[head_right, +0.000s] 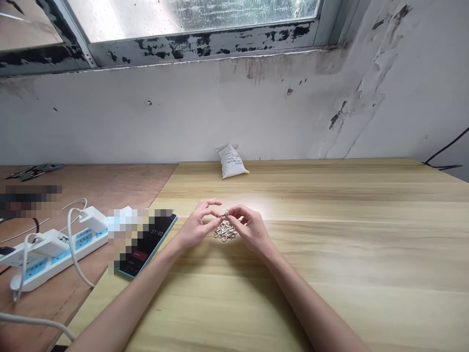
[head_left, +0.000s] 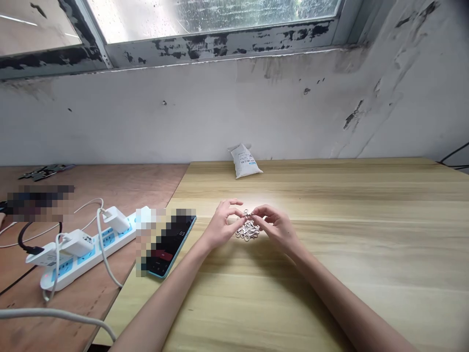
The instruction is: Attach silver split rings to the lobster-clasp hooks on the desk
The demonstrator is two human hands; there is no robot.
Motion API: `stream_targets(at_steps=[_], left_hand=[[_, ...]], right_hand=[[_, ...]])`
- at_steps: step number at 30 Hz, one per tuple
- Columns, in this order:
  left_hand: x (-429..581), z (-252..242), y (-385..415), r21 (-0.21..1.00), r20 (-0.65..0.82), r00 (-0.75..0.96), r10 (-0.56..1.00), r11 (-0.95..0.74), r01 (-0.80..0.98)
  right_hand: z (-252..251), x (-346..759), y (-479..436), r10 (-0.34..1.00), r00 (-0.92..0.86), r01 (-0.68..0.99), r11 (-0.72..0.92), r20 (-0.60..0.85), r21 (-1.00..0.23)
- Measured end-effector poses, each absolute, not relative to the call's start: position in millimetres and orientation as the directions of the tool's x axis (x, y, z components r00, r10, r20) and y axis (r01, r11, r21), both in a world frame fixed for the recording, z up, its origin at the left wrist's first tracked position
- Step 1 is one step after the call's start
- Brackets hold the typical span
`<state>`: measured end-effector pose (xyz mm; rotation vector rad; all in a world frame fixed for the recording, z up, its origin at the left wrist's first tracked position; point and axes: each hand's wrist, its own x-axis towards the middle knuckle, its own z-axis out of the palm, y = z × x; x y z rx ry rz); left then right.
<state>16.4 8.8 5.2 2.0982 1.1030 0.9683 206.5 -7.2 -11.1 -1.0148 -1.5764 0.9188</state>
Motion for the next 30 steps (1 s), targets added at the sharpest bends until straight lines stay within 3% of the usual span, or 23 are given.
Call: stream_targets(at_steps=[4,11,14,18,20,26,30], left_hand=[[14,6,14,0.856,0.279,0.273,0.921,-0.368,0.363],[11,6,21,0.880,0.252,0.232,0.939,-0.322,0.348],[6,5,22,0.771,0.314,0.207,0.927,-0.376,0.514],[-3,-5,27,0.479,0.370,0.254,0.894,-0.418,0.772],[-5,-10,29,0.403,0.349,0.278,0.895,-0.411,0.818],[-8,-19,32,0.347,0.377,0.259,0.889,-0.395,0.851],[-3,-20,31,0.349,0.394,0.314,0.863,-0.457,0.818]], right_hand=[[-11,206,-8,0.924,-0.136,0.230,0.380,0.357,-0.896],[-10,206,-9,0.919,-0.140,0.308,0.394,0.369,-0.866],[-12,218,-1,0.920,-0.088,0.399,0.385,0.383,-0.832],[-25,242,16,0.904,-0.018,0.638,0.339,0.427,-0.692],[-31,252,23,0.920,0.003,0.736,0.263,0.392,-0.624],[-35,257,23,0.952,0.072,0.875,0.082,0.296,-0.477],[-30,244,17,0.942,0.021,0.892,0.133,0.335,-0.432]])
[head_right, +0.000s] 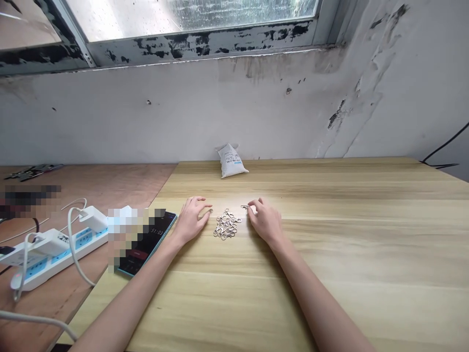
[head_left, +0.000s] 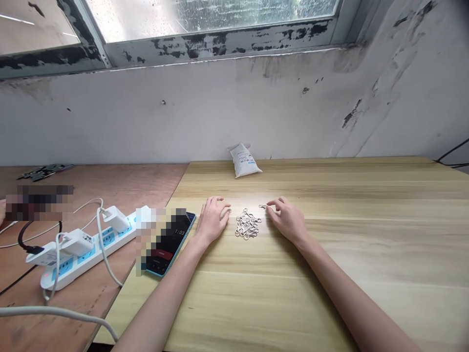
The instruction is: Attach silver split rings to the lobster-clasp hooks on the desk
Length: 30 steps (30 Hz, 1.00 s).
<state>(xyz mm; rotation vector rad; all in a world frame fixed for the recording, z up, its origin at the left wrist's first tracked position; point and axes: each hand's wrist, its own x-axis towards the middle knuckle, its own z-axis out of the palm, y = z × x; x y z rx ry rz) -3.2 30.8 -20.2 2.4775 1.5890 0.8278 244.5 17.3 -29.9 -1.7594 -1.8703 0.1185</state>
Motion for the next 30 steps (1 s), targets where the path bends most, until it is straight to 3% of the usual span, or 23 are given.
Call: stream_targets(at_steps=[5,9,17,25,30], left_hand=[[11,-20,23,0.319,0.375,0.449,0.811,-0.568,0.759],[15,-19,19,0.269,0.358,0.517,0.778,-0.616,0.740],[17,-19,25,0.282,0.380,0.482,0.790,-0.595,0.753],[21,-24,27,0.245,0.367,0.486,0.793,-0.586,0.772],[23,-21,23,0.246,0.378,0.503,0.777,-0.608,0.755]], right_hand=[[-25,217,10,0.918,-0.194,0.902,0.306,0.347,-0.304],[-24,205,6,0.926,-0.212,0.922,0.295,0.311,-0.250],[-27,205,9,0.943,-0.141,0.910,0.243,0.301,-0.335],[-29,200,7,0.940,-0.149,0.905,0.254,0.307,-0.340],[-31,201,5,0.941,-0.151,0.862,0.275,0.302,-0.426]])
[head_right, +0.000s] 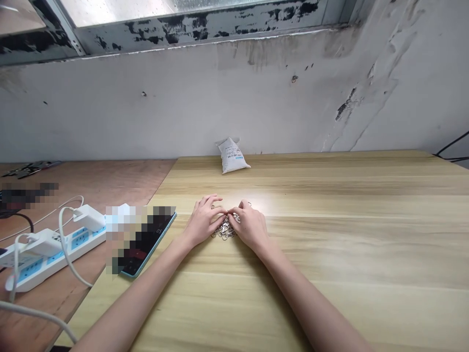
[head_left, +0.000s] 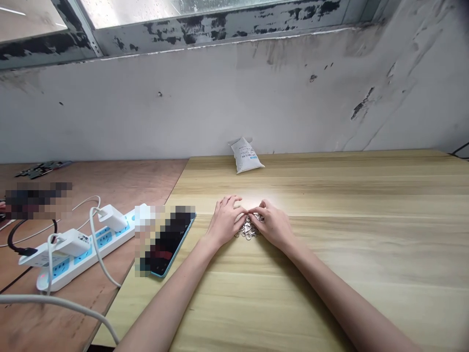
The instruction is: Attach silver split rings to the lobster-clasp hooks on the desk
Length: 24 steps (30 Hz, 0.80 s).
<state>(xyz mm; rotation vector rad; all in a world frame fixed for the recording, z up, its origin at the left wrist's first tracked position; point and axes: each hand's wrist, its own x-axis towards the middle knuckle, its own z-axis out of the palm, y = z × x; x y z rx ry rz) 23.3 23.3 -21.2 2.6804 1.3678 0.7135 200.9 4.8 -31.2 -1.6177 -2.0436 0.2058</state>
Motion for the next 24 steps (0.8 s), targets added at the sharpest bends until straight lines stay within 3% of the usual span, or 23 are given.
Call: stream_targets(at_steps=[5,12,24], left_hand=[[26,-22,23,0.328,0.380,0.471,0.796,-0.592,0.736],[29,-23,21,0.544,0.361,0.344,0.867,-0.496,0.677],[34,-14,16,0.762,0.309,0.174,0.935,-0.352,0.544]], right_hand=[[-33,202,7,0.931,-0.185,0.821,0.321,0.313,-0.471],[-36,202,8,0.894,-0.222,0.772,0.404,0.389,-0.490],[-28,200,1,0.790,-0.251,0.801,0.493,0.559,-0.338]])
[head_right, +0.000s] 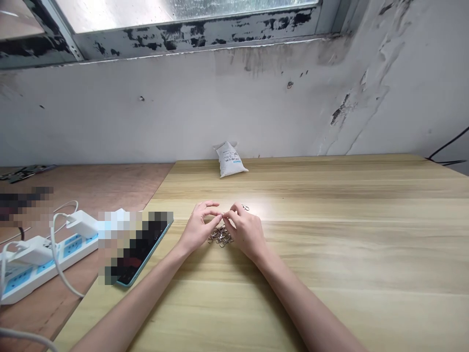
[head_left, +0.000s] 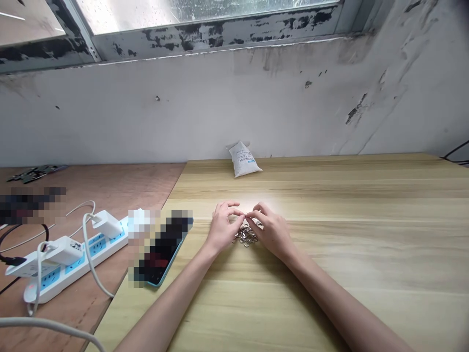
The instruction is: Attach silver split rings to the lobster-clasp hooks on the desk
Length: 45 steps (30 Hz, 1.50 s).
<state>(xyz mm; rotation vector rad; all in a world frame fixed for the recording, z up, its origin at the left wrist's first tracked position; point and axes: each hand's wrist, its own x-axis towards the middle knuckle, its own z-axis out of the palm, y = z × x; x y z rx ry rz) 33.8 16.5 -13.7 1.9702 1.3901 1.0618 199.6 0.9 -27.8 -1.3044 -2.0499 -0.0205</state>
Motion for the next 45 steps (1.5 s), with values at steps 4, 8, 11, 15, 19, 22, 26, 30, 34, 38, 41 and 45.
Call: stream_targets(at_steps=[4,8,11,15,19,22,26,30,34,38,41,45], left_hand=[[32,-13,18,0.798,0.283,0.175,0.943,-0.333,0.502],[31,-13,18,0.795,0.281,0.197,0.939,-0.343,0.500],[31,-14,18,0.777,0.295,0.215,0.931,-0.364,0.513],[29,-16,20,0.763,0.309,0.230,0.923,-0.385,0.518],[28,-17,21,0.802,0.287,0.234,0.929,-0.367,0.471],[27,-17,22,0.831,0.265,0.236,0.935,-0.346,0.435],[28,-17,22,0.835,0.270,0.224,0.936,-0.344,0.430],[28,-13,20,0.797,0.304,0.213,0.929,-0.370,0.477],[28,-3,14,0.742,0.371,0.232,0.899,-0.437,0.508],[27,4,11,0.699,0.420,0.311,0.853,-0.523,0.489],[26,5,11,0.673,0.450,0.330,0.830,-0.558,0.485],[25,5,12,0.618,0.499,0.289,0.817,-0.569,0.542]], right_hand=[[-27,201,0,0.778,-0.268,0.803,0.506,0.568,-0.315],[-26,202,-1,0.779,-0.290,0.810,0.509,0.556,-0.291],[-25,202,-1,0.788,-0.313,0.820,0.506,0.530,-0.268],[-25,203,0,0.789,-0.348,0.824,0.515,0.506,-0.236],[-25,205,2,0.778,-0.369,0.818,0.531,0.508,-0.220],[-26,206,3,0.764,-0.384,0.812,0.547,0.519,-0.205],[-26,206,2,0.749,-0.407,0.800,0.569,0.523,-0.193],[-23,204,0,0.774,-0.353,0.780,0.554,0.526,-0.292],[-15,207,-1,0.837,-0.223,0.666,0.505,0.500,-0.549],[-8,211,-2,0.873,-0.268,0.493,0.487,0.407,-0.721],[-6,212,-3,0.860,-0.377,0.410,0.488,0.344,-0.770],[-9,213,-1,0.858,-0.346,0.453,0.507,0.380,-0.733]])
